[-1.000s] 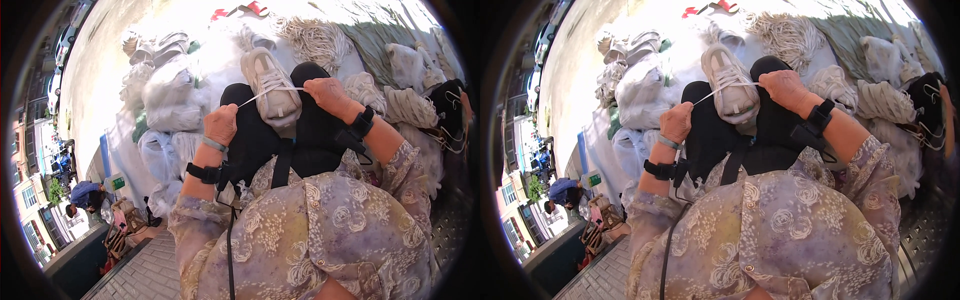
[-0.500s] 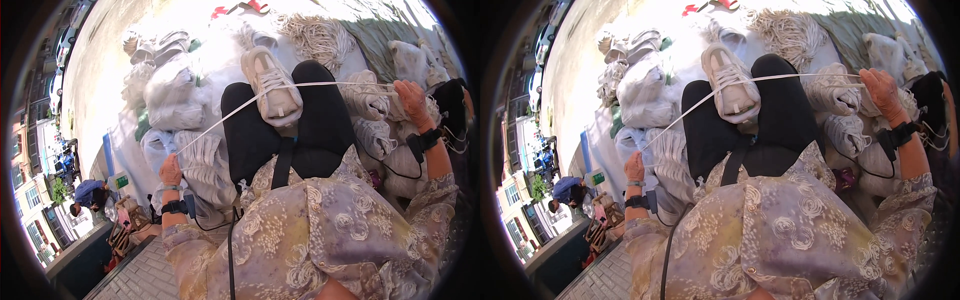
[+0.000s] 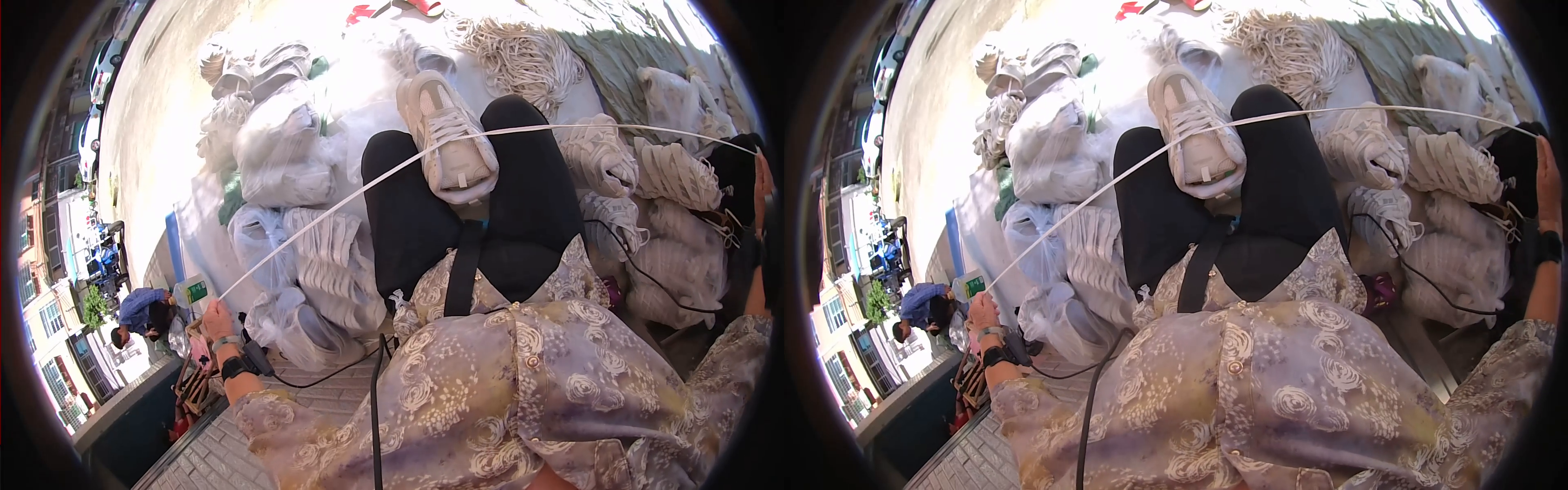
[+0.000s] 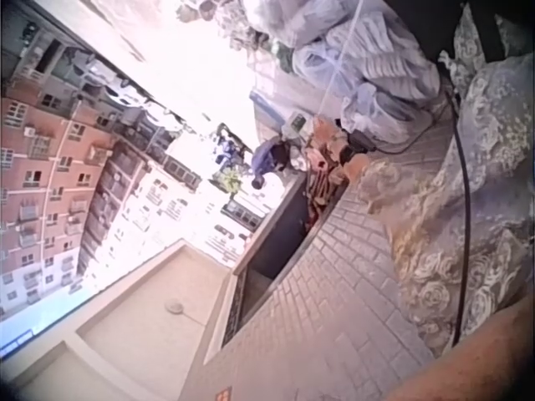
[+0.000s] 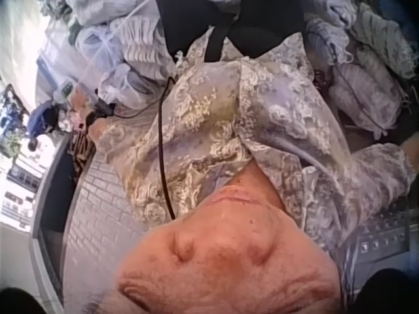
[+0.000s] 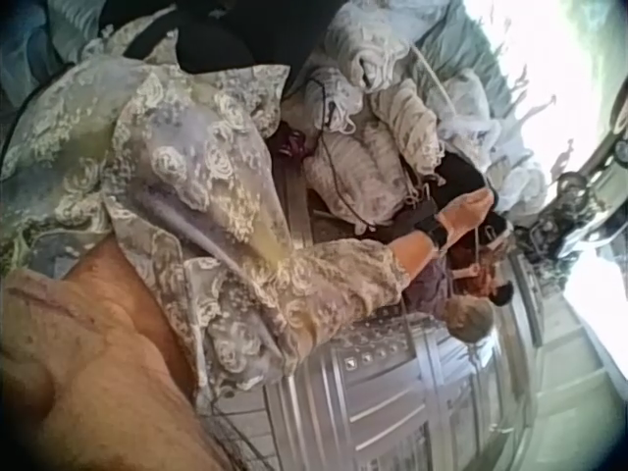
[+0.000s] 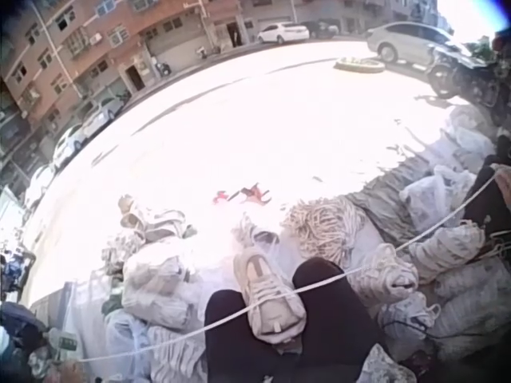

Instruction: Lacing a shoe while sitting in an outdoor finishing area.

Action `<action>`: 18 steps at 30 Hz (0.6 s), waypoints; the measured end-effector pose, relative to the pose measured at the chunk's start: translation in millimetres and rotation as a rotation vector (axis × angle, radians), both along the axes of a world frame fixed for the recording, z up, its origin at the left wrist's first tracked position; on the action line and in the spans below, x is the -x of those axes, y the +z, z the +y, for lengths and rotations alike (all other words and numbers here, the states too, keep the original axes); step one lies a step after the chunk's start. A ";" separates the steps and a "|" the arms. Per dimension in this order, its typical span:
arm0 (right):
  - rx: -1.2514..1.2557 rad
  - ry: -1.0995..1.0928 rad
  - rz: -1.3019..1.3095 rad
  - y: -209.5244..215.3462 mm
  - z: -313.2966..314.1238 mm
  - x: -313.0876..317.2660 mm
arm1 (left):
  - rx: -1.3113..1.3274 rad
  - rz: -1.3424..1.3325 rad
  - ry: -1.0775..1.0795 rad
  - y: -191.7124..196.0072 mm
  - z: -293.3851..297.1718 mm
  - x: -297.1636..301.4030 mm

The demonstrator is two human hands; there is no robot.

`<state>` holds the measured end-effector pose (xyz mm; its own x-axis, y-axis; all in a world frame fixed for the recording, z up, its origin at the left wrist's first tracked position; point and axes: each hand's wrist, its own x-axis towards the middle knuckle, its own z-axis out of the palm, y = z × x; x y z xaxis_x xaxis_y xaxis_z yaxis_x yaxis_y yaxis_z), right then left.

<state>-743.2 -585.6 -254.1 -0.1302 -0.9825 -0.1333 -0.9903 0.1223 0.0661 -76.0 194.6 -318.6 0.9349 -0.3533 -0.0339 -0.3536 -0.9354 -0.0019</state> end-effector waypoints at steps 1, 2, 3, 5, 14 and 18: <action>0.122 0.197 -0.137 -29.1 -1.9 17.5 | 0.082 0.202 0.165 -8.9 -36.1 10.3; 0.261 0.375 -0.252 -64.7 -18.9 90.9 | 0.171 0.422 0.300 -33.9 -79.0 16.0; -0.021 0.233 -0.541 -98.5 2.1 55.7 | 0.119 0.581 0.301 -42.6 -96.7 33.1; -0.531 0.084 -0.972 -118.9 97.5 -66.0 | 0.084 1.013 0.270 -44.9 -160.9 77.9; -0.912 0.572 -1.207 -174.7 234.6 -282.8 | 0.475 1.349 -0.093 -77.1 -368.3 192.6; -0.348 0.908 -1.258 -193.2 220.4 -323.4 | 0.579 1.223 -0.122 -82.2 -409.3 193.0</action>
